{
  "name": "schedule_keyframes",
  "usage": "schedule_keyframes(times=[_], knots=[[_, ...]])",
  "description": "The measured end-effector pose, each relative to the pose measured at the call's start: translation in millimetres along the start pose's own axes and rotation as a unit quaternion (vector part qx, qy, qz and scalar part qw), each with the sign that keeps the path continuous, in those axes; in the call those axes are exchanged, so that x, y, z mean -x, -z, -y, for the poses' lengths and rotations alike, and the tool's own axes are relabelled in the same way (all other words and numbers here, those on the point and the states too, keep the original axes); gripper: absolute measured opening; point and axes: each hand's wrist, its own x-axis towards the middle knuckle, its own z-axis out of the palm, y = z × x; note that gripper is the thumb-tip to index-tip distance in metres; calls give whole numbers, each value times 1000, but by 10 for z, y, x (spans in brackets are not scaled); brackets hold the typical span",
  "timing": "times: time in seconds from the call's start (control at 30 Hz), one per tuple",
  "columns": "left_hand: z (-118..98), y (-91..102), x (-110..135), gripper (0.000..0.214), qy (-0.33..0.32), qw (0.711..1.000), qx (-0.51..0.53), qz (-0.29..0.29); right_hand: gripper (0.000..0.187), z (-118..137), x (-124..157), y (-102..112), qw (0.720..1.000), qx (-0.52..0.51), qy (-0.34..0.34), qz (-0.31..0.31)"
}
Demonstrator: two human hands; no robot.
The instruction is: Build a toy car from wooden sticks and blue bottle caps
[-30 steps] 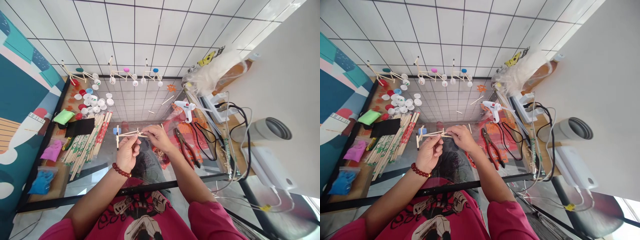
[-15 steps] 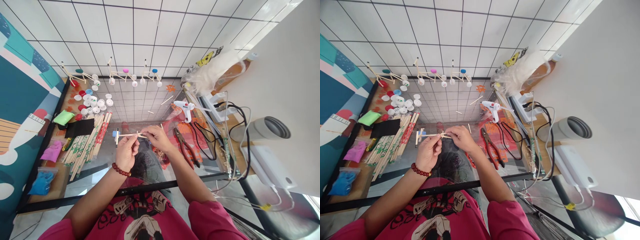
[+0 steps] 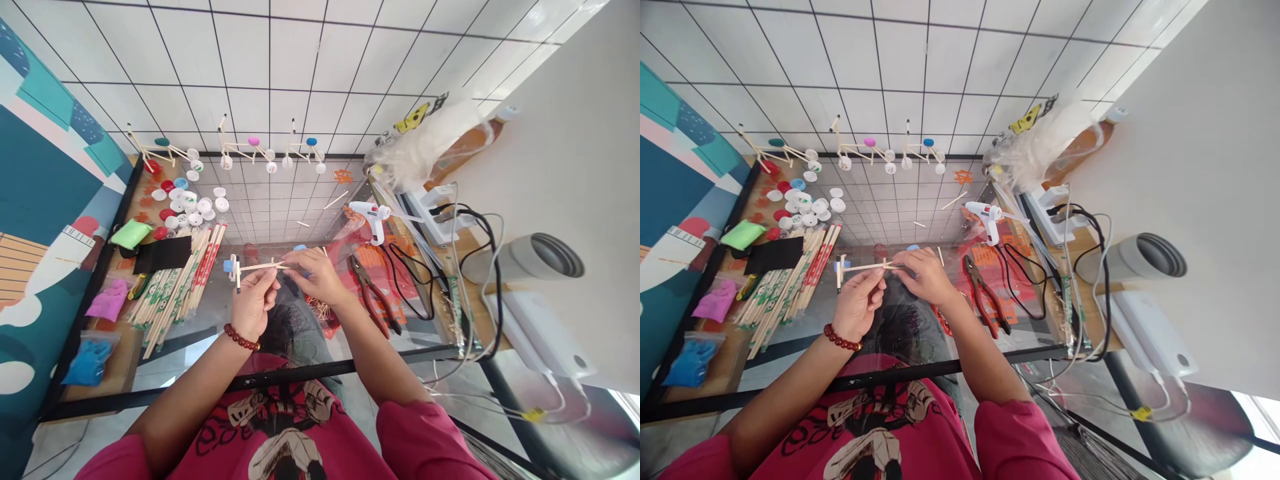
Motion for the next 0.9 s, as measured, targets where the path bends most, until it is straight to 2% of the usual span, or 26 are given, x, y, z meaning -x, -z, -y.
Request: schedule_keyframes(times=[0.13,0.2,0.27,0.33,0.4,0.43,0.5,0.63,0.83,0.9], knots=[[104,306,139,42,-56,990,-126,-14,9,-6,-25,12,1000,-19,-9,-14],[120,507,189,34,-115,974,-191,-31,9,-11,-27,18,999,-27,-15,-25],[85,680,180,30,-217,943,-246,-61,8,-18,-24,19,999,-34,-27,-30],[-1,788,103,37,-332,893,-291,-84,8,-27,-17,14,998,-48,-40,-29],[-123,816,-20,52,-403,846,-340,-81,7,-36,-9,3,997,-61,-50,-27],[-190,803,-87,58,-421,831,-356,-67,7,-41,-5,-4,996,-66,-52,-26],[-316,736,-213,60,-419,827,-375,-14,5,-48,0,-20,996,-73,-51,-25],[-466,552,-379,39,-368,856,-355,78,6,-50,-6,-46,995,-90,-42,-21],[-475,407,-455,5,-368,852,-347,137,10,-65,-33,-38,991,-123,-38,-45],[-468,403,-464,3,-365,850,-351,143,10,-80,-31,-38,990,-120,-43,-61]])
